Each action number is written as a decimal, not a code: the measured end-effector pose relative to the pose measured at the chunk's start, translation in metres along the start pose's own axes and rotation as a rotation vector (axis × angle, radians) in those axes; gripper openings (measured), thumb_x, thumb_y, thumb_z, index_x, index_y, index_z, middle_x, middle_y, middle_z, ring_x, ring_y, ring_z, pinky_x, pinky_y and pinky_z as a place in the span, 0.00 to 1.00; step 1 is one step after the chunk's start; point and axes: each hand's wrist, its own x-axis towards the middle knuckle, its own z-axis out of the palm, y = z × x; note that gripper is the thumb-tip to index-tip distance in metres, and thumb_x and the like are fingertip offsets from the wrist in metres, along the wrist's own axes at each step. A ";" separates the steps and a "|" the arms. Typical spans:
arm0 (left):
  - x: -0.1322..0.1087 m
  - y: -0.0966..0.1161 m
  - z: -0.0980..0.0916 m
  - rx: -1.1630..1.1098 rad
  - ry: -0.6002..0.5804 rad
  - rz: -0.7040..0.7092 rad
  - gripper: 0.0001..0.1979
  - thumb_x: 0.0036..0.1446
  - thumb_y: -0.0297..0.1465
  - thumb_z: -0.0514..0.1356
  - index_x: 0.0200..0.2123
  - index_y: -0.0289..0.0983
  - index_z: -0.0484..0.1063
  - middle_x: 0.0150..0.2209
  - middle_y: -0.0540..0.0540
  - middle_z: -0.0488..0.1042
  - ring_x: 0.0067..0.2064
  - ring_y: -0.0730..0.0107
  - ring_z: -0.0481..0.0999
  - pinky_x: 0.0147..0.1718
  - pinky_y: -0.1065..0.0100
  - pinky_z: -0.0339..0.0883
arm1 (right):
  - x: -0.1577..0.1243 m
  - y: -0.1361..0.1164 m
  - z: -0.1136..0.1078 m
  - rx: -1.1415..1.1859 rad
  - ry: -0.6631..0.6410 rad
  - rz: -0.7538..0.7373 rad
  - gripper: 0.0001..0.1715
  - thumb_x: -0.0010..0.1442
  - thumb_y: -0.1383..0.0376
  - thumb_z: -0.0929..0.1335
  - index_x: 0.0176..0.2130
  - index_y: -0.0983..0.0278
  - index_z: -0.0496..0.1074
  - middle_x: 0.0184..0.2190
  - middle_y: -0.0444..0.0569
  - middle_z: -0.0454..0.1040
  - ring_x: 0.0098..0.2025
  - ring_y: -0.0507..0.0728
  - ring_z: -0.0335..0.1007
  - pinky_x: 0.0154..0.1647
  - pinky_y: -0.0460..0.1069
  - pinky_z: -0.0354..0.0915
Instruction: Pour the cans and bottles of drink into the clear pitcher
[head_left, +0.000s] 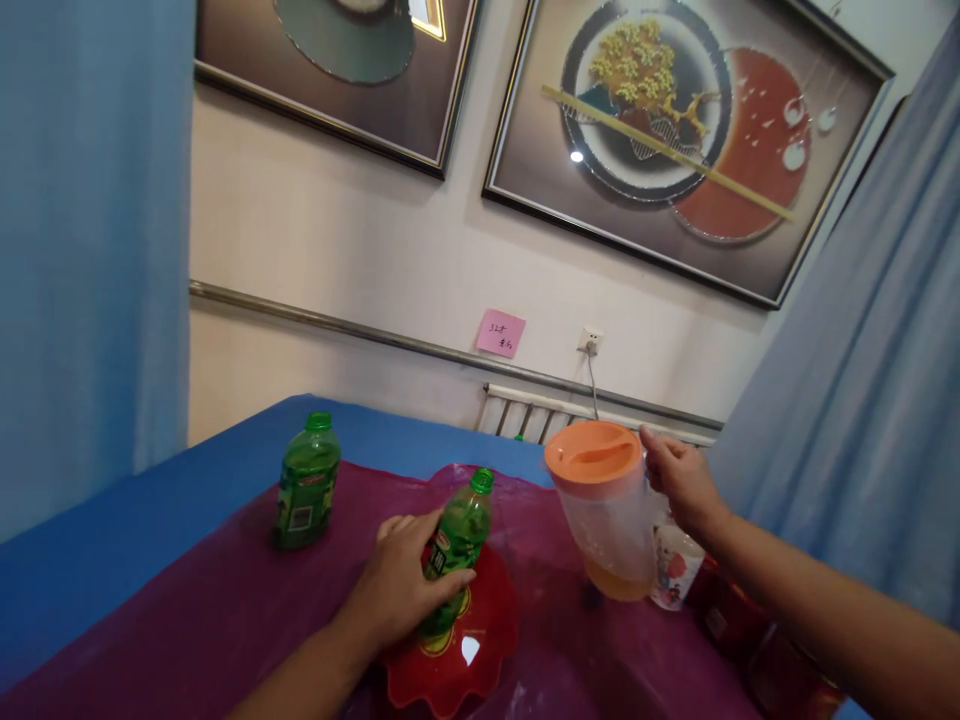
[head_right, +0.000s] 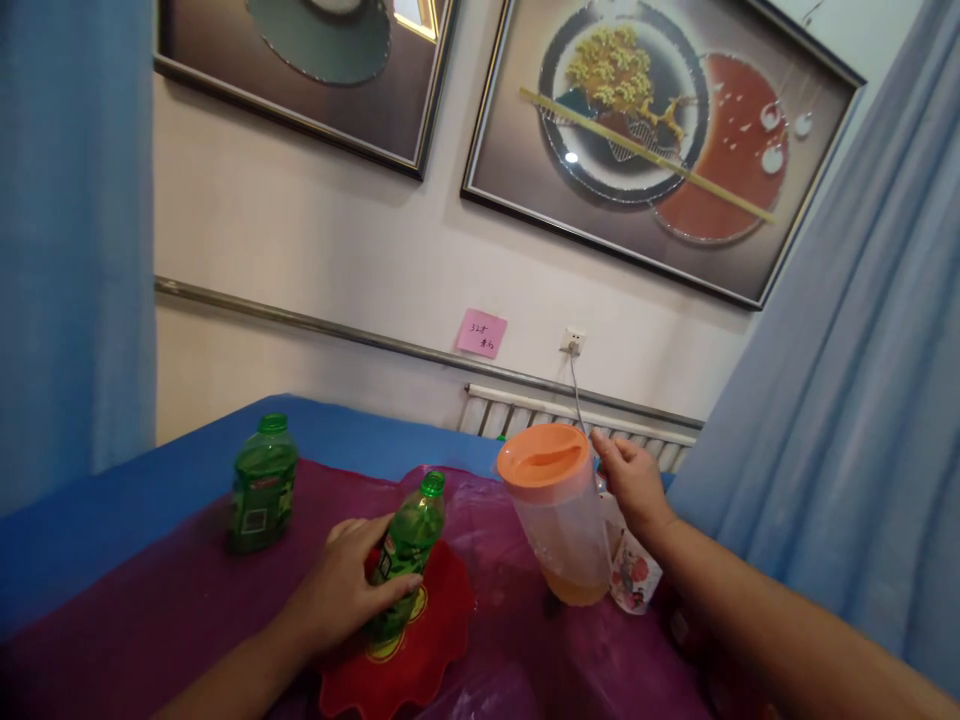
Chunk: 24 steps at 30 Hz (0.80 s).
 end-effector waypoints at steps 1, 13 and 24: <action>-0.001 -0.001 0.000 -0.007 -0.006 0.005 0.25 0.48 0.42 0.70 0.50 0.44 0.77 0.41 0.45 0.82 0.43 0.51 0.77 0.49 0.53 0.63 | 0.006 -0.007 -0.001 -0.032 -0.036 -0.007 0.37 0.52 0.35 0.71 0.18 0.60 0.59 0.14 0.36 0.54 0.17 0.47 0.47 0.17 0.45 0.47; -0.006 0.007 -0.002 -0.077 -0.080 0.012 0.29 0.45 0.41 0.72 0.52 0.44 0.76 0.46 0.46 0.81 0.48 0.51 0.76 0.54 0.55 0.60 | 0.043 -0.056 0.015 -0.265 -0.144 -0.218 0.39 0.51 0.32 0.68 0.17 0.58 0.54 0.15 0.36 0.50 0.19 0.48 0.46 0.20 0.46 0.47; -0.008 0.010 -0.003 -0.109 -0.119 -0.004 0.28 0.44 0.39 0.73 0.51 0.43 0.76 0.46 0.48 0.81 0.48 0.53 0.75 0.54 0.56 0.58 | 0.042 -0.072 0.034 -0.337 -0.247 -0.333 0.39 0.53 0.32 0.67 0.18 0.57 0.50 0.18 0.36 0.44 0.22 0.48 0.41 0.22 0.47 0.43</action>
